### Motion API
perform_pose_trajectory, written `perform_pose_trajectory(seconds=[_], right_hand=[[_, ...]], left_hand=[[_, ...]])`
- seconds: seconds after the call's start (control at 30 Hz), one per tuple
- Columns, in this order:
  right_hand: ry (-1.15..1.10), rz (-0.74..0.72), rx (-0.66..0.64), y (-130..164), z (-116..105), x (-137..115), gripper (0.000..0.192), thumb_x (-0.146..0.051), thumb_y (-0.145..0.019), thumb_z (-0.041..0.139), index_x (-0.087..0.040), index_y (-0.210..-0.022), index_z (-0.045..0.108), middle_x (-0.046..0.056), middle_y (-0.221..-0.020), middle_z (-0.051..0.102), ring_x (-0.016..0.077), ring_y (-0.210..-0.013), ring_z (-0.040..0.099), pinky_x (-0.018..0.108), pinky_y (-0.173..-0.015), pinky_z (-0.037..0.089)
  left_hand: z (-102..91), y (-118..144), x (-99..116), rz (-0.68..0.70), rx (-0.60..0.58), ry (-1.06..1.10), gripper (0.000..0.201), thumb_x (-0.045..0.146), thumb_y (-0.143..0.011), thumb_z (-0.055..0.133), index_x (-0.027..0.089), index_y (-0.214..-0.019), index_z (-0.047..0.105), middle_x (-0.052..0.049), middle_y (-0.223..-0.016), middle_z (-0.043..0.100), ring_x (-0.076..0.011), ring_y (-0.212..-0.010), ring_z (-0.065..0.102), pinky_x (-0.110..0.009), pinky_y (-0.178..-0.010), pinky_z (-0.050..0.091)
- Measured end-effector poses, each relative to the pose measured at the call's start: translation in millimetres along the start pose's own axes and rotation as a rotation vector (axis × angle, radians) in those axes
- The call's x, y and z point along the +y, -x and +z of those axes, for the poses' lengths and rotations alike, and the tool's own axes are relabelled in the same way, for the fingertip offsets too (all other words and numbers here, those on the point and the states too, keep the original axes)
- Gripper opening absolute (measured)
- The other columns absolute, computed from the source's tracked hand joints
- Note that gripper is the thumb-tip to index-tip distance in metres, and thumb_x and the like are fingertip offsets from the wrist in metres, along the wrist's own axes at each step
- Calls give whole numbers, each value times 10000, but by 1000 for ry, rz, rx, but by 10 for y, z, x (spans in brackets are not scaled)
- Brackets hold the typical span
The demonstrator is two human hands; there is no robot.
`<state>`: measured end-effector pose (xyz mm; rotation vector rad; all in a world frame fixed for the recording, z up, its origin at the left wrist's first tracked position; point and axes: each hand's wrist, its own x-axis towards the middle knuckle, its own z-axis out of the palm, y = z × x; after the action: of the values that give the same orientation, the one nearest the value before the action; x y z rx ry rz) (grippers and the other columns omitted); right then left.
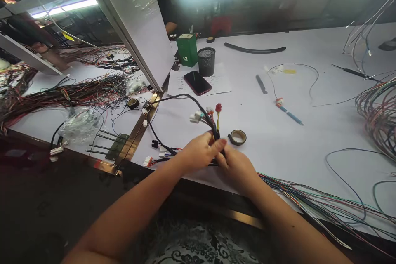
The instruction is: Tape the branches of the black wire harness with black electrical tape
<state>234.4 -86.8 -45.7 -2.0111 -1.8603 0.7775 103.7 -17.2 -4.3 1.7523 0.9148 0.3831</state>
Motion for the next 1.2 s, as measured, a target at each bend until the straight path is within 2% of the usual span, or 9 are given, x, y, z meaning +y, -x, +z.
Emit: perform_pose_trajectory(seconds=[0.1, 0.27, 0.33, 0.5, 0.7, 0.9, 1.03, 1.1, 1.2], right_hand=[[-157, 18, -8, -16, -49, 25, 364, -436, -969, 279, -191, -974, 549, 87, -883, 690, 218, -805, 624, 274, -616, 347], [-357, -34, -32, -18, -52, 33, 374, -451, -957, 300, -205, -852, 561, 45, -807, 673, 190, -771, 614, 285, -690, 404], [-415, -23, -17, -23, -43, 40, 378, -471, -947, 313, -202, -855, 562, 40, -810, 669, 190, -771, 611, 296, -704, 421], [-463, -35, -72, -39, -64, 17, 297, -428, -933, 359, -203, -947, 552, 33, -872, 660, 185, -805, 606, 310, -740, 440], [-424, -177, -179, -62, -135, 4, 305, -386, -959, 307, -211, -1011, 551, 43, -981, 652, 189, -893, 595, 331, -820, 439], [-367, -147, -184, -72, -93, 8, 367, -421, -969, 279, -218, -1121, 545, 68, -1086, 651, 213, -1024, 590, 339, -853, 452], [-241, -144, -246, -23, -180, -46, 433, -464, -967, 272, -210, -1210, 524, 71, -1007, 680, 216, -892, 630, 329, -763, 466], [-127, -98, -161, 11, -304, 2, 457, -470, -955, 310, -215, -1294, 481, 68, -967, 685, 218, -848, 634, 323, -719, 461], [112, -62, 166, 35, -485, 246, 435, -435, -924, 405, -230, -1296, 497, 76, -1049, 653, 224, -910, 610, 330, -736, 449]], left_hand=[[-47, 247, -32, -6, -90, -422, 366, 475, -925, 420, 186, -1096, 566, -83, -972, 666, -249, -885, 605, -354, -779, 421], [-51, 309, -125, -19, -217, -234, 362, 391, -976, 305, 203, -1062, 602, -29, -931, 679, -174, -834, 615, -277, -753, 448], [-45, 306, -168, -16, -193, -235, 336, 405, -959, 362, 202, -1105, 585, -32, -970, 679, -175, -856, 619, -280, -772, 456], [-61, 372, -258, 124, -164, -572, 303, 416, -896, 515, 188, -1076, 600, -68, -1008, 682, -231, -914, 622, -327, -800, 448], [-141, 297, -323, 214, -176, -509, 206, 377, -912, 518, 221, -985, 630, -7, -966, 702, -167, -853, 641, -248, -743, 446], [11, 368, -430, 316, -81, -863, 342, 370, -967, 365, 142, -913, 615, -87, -856, 686, -216, -795, 639, -306, -683, 459], [50, 418, -523, 396, -84, -895, 356, 350, -979, 324, 148, -891, 603, -77, -801, 672, -203, -742, 633, -293, -638, 449], [43, 419, -549, 392, -86, -893, 358, 358, -982, 318, 152, -904, 601, -71, -786, 665, -200, -720, 629, -285, -612, 437], [34, 411, -561, 367, -92, -905, 358, 371, -981, 321, 156, -917, 601, -67, -775, 659, -197, -705, 623, -275, -589, 420]])
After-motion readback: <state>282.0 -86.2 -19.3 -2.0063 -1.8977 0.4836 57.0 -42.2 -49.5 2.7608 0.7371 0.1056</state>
